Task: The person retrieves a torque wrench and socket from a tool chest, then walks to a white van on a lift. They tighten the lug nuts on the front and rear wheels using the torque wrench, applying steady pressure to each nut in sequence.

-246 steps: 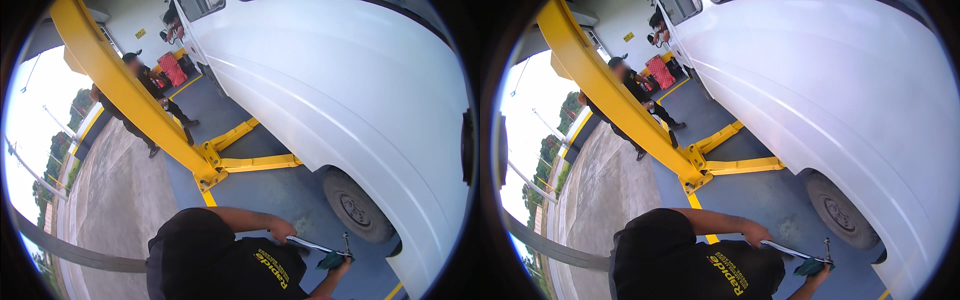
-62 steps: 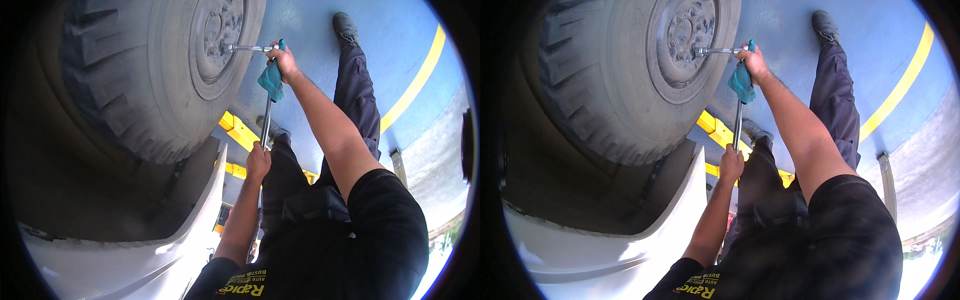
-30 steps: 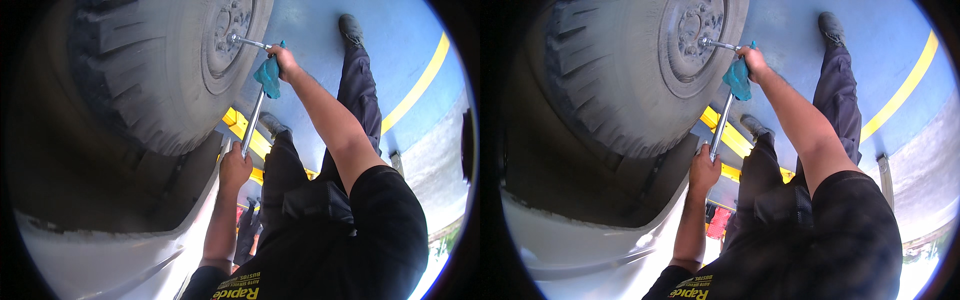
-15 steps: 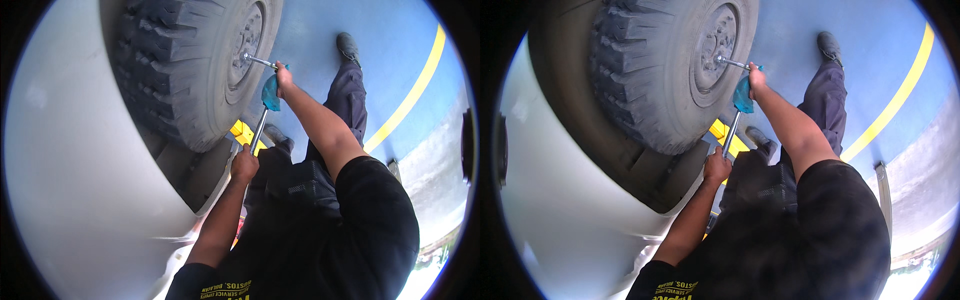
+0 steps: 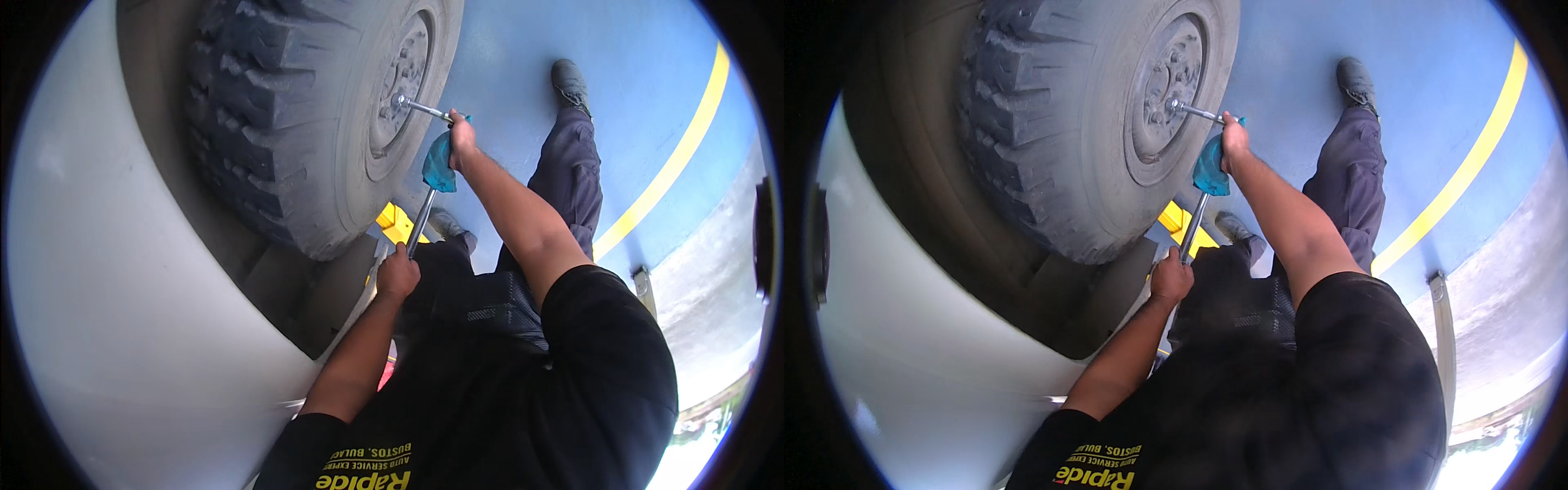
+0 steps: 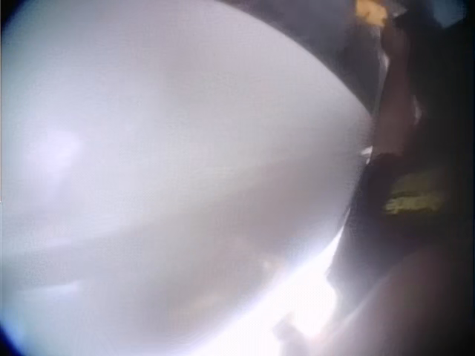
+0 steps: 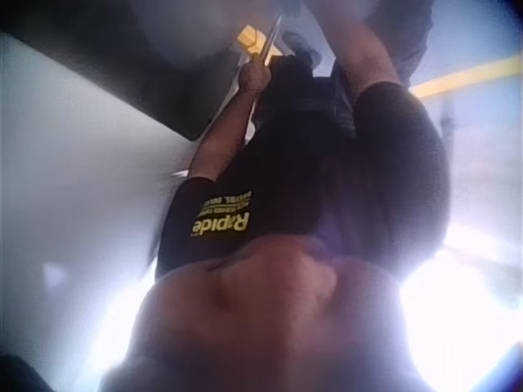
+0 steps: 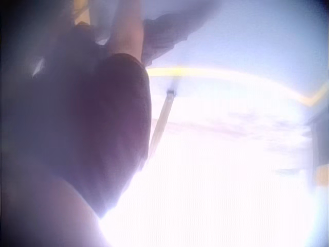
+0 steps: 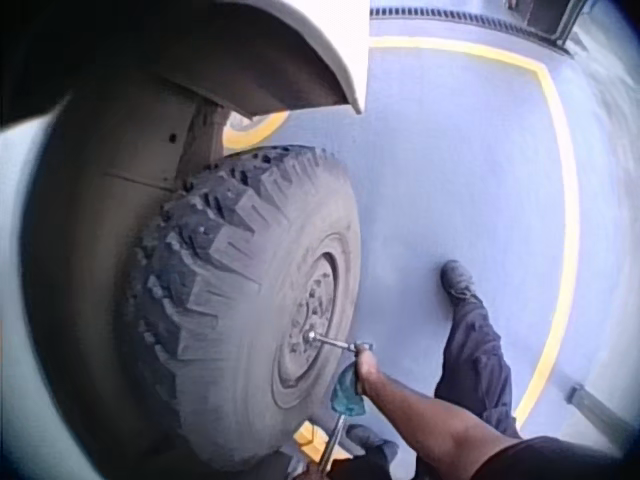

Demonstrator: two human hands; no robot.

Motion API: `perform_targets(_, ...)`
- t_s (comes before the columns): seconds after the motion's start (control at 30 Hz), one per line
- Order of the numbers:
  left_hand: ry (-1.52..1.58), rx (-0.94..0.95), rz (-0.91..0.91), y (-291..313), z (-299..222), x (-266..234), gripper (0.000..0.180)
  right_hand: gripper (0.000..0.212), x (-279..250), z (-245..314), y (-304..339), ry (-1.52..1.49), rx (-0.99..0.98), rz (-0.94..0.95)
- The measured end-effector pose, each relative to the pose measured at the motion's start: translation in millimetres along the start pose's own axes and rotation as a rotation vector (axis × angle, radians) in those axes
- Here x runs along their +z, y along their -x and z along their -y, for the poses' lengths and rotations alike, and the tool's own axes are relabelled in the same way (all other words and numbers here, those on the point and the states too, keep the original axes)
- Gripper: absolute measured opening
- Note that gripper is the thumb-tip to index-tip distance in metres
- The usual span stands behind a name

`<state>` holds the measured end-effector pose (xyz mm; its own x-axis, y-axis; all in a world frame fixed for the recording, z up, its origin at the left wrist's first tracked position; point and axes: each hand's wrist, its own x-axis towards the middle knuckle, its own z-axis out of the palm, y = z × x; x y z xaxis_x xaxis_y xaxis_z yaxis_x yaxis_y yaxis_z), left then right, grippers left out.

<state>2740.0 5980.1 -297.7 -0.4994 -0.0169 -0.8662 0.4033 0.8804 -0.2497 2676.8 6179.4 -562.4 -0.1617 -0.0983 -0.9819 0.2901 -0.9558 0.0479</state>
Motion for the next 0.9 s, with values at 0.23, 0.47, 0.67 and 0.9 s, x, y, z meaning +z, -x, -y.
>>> perform_targets(0.23, 0.007, -0.027, -0.009, 13, -12, -30, 0.035, 0.06, -16, 15, -11, 0.027, 0.052, 0.182)
perform_targets(0.47, 0.053, -0.041, -0.009, 27, -47, -46, 0.038, 0.023, -23, 28, -34, 0.101, -0.042, 0.249)
perform_targets(0.67, 0.043, -0.07, 0.05, 39, -62, -80, 0.038, 0.02, -23, 36, -14, -0.027, 0.009, 0.273)
perform_targets(0.9, -0.046, -0.025, 0.12, 48, -98, -164, 0.031, 0.022, -28, 34, -18, -0.098, 0.171, 0.272)
